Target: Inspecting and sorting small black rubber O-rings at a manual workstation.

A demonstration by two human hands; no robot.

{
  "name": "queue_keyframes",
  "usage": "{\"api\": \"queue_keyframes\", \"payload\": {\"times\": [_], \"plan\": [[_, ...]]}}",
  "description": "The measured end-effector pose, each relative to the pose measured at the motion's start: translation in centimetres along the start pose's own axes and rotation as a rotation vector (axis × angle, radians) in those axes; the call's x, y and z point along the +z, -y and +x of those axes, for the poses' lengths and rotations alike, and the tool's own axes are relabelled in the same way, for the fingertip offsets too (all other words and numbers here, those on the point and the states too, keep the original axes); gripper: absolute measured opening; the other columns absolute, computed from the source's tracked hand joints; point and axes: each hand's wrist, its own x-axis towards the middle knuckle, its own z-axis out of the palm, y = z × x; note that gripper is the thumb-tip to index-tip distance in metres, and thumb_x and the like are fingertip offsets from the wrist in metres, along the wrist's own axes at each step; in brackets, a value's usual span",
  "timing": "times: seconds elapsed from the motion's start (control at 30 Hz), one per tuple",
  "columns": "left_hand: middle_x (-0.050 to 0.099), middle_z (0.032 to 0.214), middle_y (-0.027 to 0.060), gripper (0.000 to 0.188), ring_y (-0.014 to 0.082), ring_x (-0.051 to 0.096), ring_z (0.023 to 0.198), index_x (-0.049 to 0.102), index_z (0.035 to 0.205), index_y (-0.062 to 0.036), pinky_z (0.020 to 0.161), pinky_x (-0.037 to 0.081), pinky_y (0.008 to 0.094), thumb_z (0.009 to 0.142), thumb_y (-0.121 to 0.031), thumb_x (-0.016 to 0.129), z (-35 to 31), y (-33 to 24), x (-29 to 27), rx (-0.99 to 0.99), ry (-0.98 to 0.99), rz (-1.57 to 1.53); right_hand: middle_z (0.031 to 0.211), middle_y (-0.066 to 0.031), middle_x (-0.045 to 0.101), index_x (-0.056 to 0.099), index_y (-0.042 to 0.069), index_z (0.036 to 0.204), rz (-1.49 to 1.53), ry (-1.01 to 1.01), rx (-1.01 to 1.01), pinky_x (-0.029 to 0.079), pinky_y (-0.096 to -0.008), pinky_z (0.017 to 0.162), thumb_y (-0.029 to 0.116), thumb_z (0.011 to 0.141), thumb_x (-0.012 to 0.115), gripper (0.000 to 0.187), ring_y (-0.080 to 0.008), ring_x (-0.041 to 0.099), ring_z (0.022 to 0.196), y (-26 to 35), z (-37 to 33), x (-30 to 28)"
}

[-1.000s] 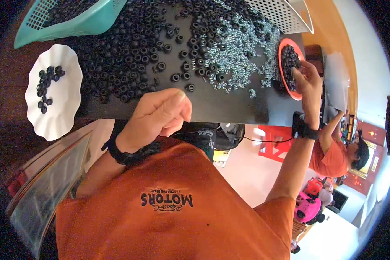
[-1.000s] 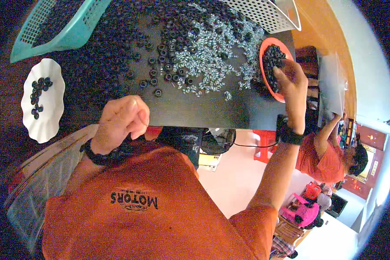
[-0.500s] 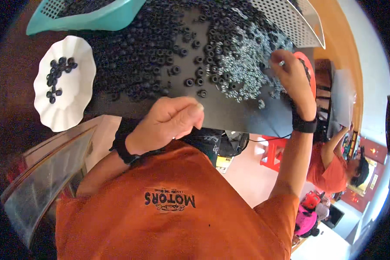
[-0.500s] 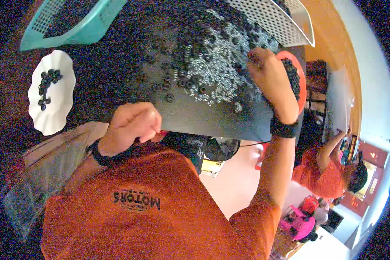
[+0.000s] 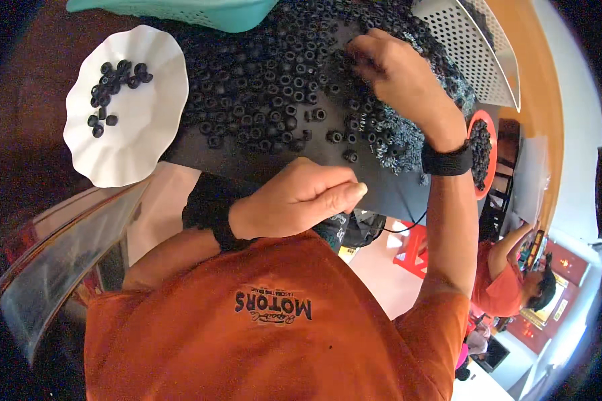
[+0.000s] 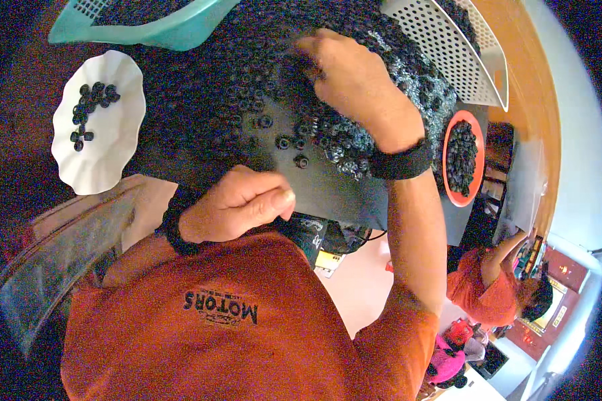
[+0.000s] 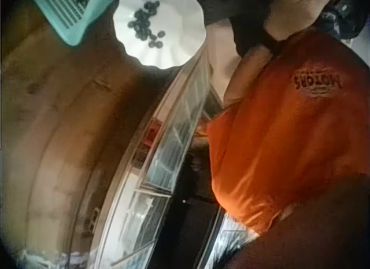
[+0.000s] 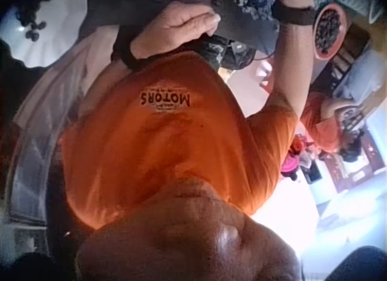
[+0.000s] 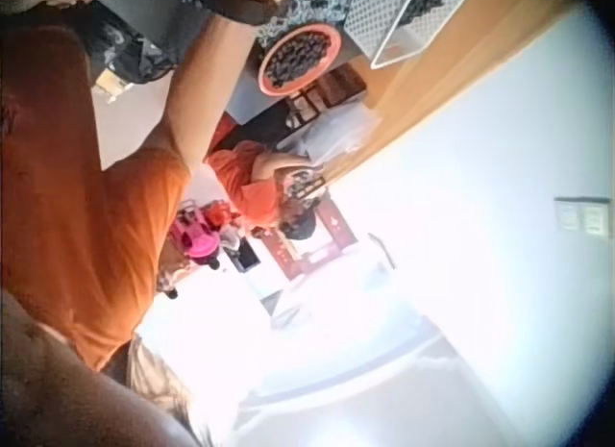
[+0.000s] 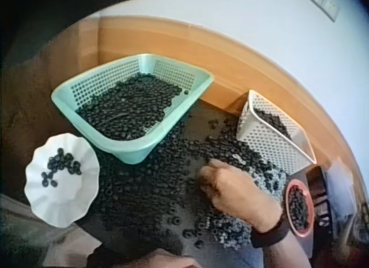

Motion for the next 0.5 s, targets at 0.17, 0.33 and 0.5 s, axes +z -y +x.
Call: {"api": "queue_keyframes", "payload": {"times": [0.17, 0.33, 0.5], "plan": [[0.050, 0.060, 0.0042, 0.030, 0.0137, 0.050, 0.054, 0.056, 0.079, -0.0026, 0.054, 0.041, 0.0283, 0.096, -0.024, 0.044, 0.0, 0.3, -0.4, -0.003, 0.050, 0.027, 0.088, -0.0158, 0.055, 0.059, 0.001, 0.096, -0.099, 0.016, 0.039, 0.045, -0.0412, 0.071, 0.005, 0.077, 0.060, 0.020, -0.0360, 0.056, 0.083, 0.7, 0.1, 0.1], [0.051, 0.062, 0.0051, 0.028, 0.0147, 0.051, 0.056, 0.055, 0.080, -0.0021, 0.055, 0.041, 0.0285, 0.096, -0.023, 0.045, -0.1, 0.7, -0.2, 0.043, 0.037, -0.011, 0.087, -0.0159, 0.055, 0.060, 0.001, 0.097, 0.004, -0.016, 0.036, 0.046, -0.0392, 0.071, 0.003, 0.078, 0.059, 0.019, -0.0352, 0.056, 0.082, 1.2, -0.2, -0.5], [0.051, 0.062, 0.0050, 0.029, 0.0147, 0.051, 0.056, 0.054, 0.079, -0.0015, 0.054, 0.041, 0.0286, 0.096, -0.022, 0.046, -0.1, 0.9, -0.2, 0.053, 0.029, 0.008, 0.093, -0.0183, 0.058, 0.061, 0.002, 0.097, 0.016, 0.013, 0.047, 0.048, -0.0442, 0.075, 0.002, 0.077, 0.053, 0.021, -0.0380, 0.058, 0.087, 2.1, -0.6, -1.1]]}}
